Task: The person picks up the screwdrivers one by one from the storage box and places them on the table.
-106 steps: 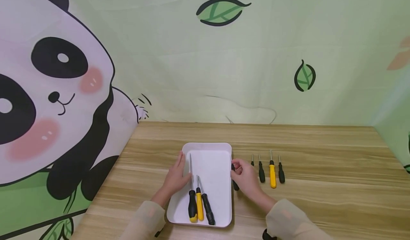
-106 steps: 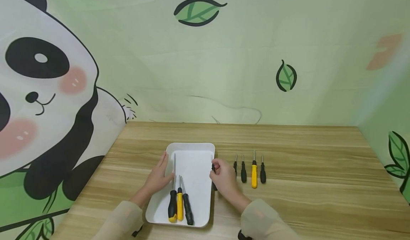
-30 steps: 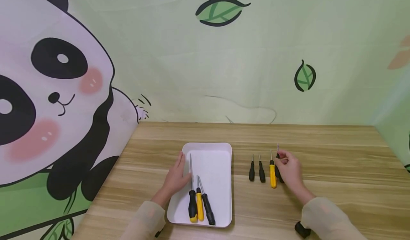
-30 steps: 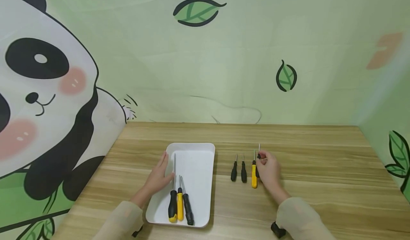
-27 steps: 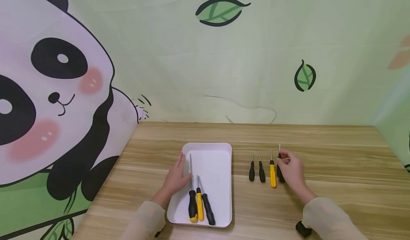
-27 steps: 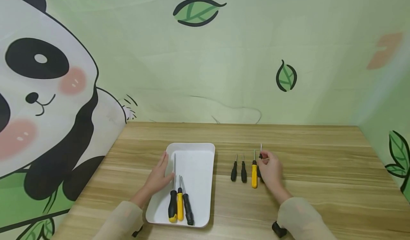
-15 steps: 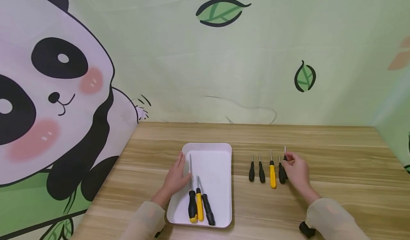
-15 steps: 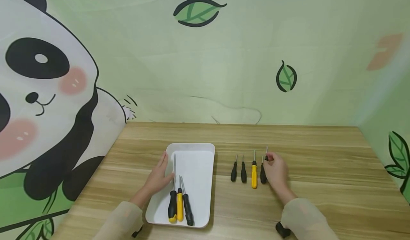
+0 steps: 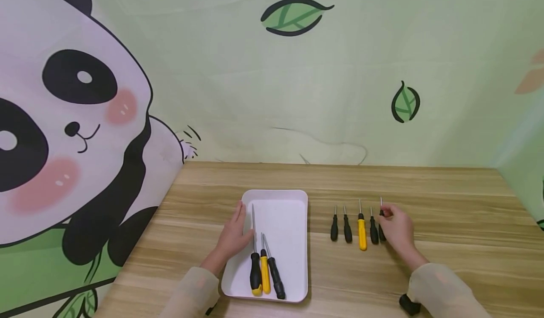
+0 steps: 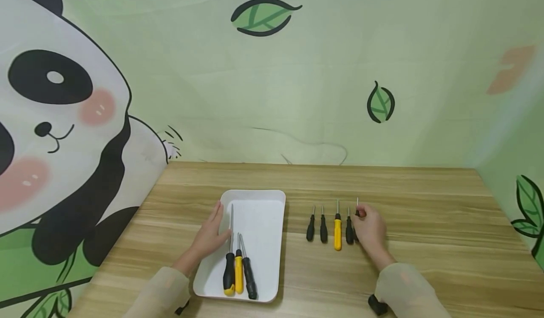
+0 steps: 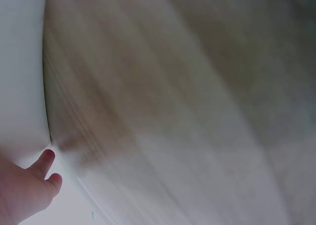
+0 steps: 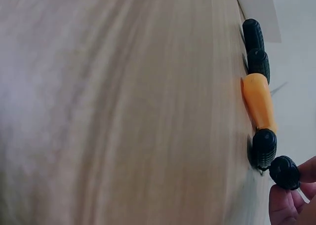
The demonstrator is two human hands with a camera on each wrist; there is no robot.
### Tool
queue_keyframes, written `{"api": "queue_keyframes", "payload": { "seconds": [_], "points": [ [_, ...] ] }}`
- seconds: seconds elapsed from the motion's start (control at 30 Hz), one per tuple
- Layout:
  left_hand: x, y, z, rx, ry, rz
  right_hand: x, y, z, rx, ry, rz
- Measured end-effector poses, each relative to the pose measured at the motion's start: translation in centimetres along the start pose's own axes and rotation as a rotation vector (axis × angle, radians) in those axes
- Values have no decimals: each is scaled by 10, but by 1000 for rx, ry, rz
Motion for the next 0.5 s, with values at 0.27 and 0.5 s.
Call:
{"api": "queue_keyframes", "payload": {
  "seconds": [0.27,0.5],
  "points": [
    [0,0,-1,-2,-22,-4,-3,3,-4,-16,-28,26],
    [1,0,-1,11,-26,2,-4,4,-8,-27,-69,51]
  ]
}}
Point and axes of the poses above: each hand's wrist, its own y-axis towards the middle knuckle, its own x-axis out of the back of the hand, z = x × y, the point moved 3 cm from there along y, towards the middle knuckle, and after that the axes turned 7 degrees about -y, right-handed, at the moved point
